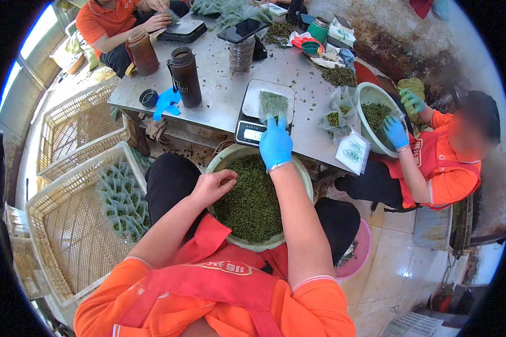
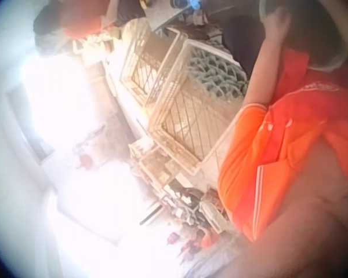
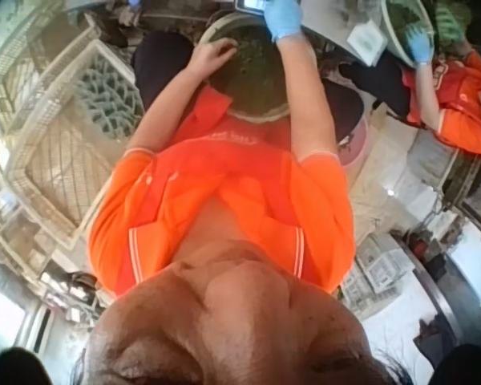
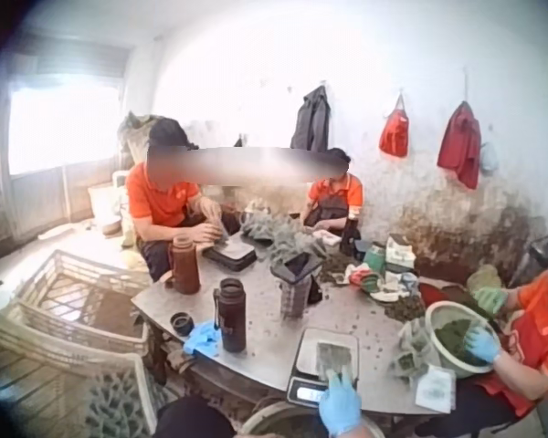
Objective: The person scoops green tea leaves from a bowl into small plastic bags, weighs each bag on a digital scale, and places the filled bags into a crate. The process is repeated continuously.
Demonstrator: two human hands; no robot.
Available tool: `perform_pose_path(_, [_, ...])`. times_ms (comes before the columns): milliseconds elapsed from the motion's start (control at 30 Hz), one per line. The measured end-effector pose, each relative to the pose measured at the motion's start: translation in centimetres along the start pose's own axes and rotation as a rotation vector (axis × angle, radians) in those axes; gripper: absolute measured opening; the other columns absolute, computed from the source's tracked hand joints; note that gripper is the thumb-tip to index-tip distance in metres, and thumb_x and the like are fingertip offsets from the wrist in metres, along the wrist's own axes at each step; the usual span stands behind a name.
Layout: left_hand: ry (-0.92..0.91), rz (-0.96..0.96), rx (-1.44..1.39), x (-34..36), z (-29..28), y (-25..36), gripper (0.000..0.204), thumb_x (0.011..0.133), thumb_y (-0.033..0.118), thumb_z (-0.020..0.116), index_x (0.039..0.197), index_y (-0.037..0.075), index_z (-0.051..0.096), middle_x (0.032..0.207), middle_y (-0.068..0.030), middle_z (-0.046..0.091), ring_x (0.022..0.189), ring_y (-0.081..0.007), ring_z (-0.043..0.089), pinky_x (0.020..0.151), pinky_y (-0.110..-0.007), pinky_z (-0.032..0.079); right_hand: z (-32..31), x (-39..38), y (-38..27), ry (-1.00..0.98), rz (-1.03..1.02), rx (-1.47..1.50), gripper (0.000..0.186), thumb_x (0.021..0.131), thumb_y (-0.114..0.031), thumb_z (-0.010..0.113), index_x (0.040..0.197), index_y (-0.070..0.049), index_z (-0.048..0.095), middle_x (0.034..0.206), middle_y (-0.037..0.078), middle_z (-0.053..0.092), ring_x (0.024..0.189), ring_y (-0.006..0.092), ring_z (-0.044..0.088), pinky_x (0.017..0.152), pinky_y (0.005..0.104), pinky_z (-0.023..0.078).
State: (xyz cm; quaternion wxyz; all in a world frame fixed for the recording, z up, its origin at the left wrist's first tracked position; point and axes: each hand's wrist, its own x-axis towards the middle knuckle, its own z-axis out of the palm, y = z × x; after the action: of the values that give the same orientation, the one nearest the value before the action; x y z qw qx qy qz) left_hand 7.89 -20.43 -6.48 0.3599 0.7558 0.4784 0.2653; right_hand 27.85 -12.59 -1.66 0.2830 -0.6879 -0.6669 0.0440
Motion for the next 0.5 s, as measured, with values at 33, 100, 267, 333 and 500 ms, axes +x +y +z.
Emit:
perform_pose_path(33, [0.01, -0.005, -0.024, 0.2, 0.1, 0.1, 0.025, 0.083, 0.021, 0.063, 0.105, 0.009, 0.062, 0.081, -0.0071, 0.068, 0.073, -0.0157, 0.067, 0.066, -0.029, 0.052, 0.2, -0.9, 0.4, 0.054, -0.036, 0.041, 0.042, 0.077, -0.006, 0.053, 0.119, -0.011, 0.051, 0.125, 0.021, 0.044, 0.091, 0.04, 0.057, 0.075, 0.0455, 0.049])
perform_pose_path(100, [0.039, -0.038, -0.141, 0.3, 0.3, 0.1, 0.029, 0.082, 0.018, 0.064, 0.109, 0.01, 0.06, 0.083, -0.0063, 0.068, 0.068, -0.0151, 0.065, 0.064, -0.029, 0.051, -0.7, -3.4, -0.4, 0.155, -0.089, 0.189, 0.029, 0.078, -0.006, 0.06, 0.106, -0.006, 0.057, 0.115, 0.015, 0.051, 0.082, 0.0278, 0.059, 0.07, 0.0349, 0.049])
perform_pose_path(267, [0.061, 0.047, -0.47, 0.7, 0.6, 2.1, 0.053, 0.077, 0.01, 0.068, 0.126, 0.012, 0.049, 0.108, -0.0075, 0.06, 0.064, -0.0103, 0.059, 0.062, -0.027, 0.048, -1.2, -10.2, -0.5, -0.103, 0.066, 0.612, 0.017, 0.078, -0.004, 0.066, 0.093, -0.004, 0.057, 0.086, 0.001, 0.057, 0.069, 0.0072, 0.054, 0.062, 0.0232, 0.046])
perform_pose_path(333, [-0.04, 0.067, -0.511, 0.9, 1.1, 1.7, 0.049, 0.082, 0.008, 0.065, 0.127, 0.004, 0.047, 0.112, -0.0068, 0.059, 0.067, -0.0081, 0.058, 0.061, -0.022, 0.048, -0.4, -11.6, 0.0, -0.283, 0.225, 0.872, 0.015, 0.082, 0.0, 0.062, 0.096, -0.003, 0.057, 0.084, 0.002, 0.058, 0.064, 0.0086, 0.056, 0.058, 0.0224, 0.048])
perform_pose_path(500, [-0.292, -0.218, -0.675, 0.5, 1.6, 0.2, 0.039, 0.087, 0.013, 0.062, 0.12, -0.005, 0.05, 0.084, -0.0077, 0.066, 0.059, -0.0077, 0.058, 0.054, -0.022, 0.047, -1.2, -11.8, -0.3, -0.338, 0.387, 1.154, 0.014, 0.084, 0.0, 0.058, 0.098, -0.002, 0.057, 0.078, 0.004, 0.059, 0.06, 0.0102, 0.058, 0.055, 0.0226, 0.048])
